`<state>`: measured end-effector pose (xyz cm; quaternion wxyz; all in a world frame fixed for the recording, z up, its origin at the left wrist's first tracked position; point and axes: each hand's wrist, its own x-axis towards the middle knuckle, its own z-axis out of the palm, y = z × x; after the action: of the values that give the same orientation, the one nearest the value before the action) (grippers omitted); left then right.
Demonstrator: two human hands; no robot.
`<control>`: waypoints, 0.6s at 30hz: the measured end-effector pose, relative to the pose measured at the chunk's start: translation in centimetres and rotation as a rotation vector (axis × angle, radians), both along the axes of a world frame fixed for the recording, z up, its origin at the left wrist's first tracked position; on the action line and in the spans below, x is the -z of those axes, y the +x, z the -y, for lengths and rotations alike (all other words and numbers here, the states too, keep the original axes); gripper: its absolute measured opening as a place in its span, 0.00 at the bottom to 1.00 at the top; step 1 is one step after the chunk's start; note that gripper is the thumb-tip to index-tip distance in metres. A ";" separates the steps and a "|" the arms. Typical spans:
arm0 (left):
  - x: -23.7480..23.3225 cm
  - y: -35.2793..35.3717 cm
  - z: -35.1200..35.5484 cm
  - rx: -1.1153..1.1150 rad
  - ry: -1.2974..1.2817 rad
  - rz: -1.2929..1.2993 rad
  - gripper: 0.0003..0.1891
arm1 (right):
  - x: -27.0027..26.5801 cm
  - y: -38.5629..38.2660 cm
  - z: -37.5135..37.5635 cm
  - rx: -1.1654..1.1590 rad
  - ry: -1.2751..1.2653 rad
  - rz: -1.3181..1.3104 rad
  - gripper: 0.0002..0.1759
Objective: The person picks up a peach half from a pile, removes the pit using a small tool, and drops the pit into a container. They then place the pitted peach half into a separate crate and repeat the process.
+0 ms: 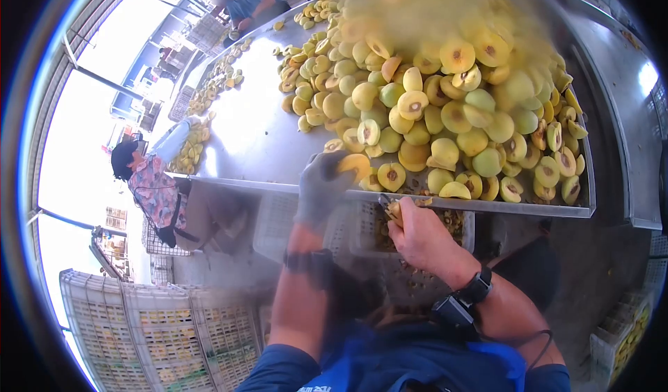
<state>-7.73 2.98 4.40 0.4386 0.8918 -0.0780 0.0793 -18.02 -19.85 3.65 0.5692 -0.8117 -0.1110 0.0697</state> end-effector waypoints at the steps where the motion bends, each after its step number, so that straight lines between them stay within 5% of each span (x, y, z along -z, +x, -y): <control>1: -0.8 -0.9 0.7 0.007 -0.104 -0.050 0.19 | 0.2 0.1 0.0 0.019 0.046 0.026 0.14; 4: -3.7 -4.4 3.8 -0.063 -0.334 -0.305 0.21 | 0.2 0.1 0.1 0.044 0.046 0.061 0.13; 10: -1.4 -7.6 5.5 -0.021 -0.312 -0.218 0.19 | -0.8 -0.8 0.6 0.068 -0.110 0.001 0.13; 13: -1.5 -9.0 6.0 -0.053 -0.217 -0.199 0.19 | -0.7 -1.8 0.5 -0.019 0.225 0.001 0.16; 18: -2.3 -9.8 5.4 0.035 -0.289 -0.216 0.17 | -0.8 -1.6 0.6 -0.172 0.233 -0.110 0.17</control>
<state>-17.55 -2.45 6.72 0.5694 0.8212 -0.0337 -0.0143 -19.63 -20.42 4.45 0.6567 -0.7225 -0.1563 0.1492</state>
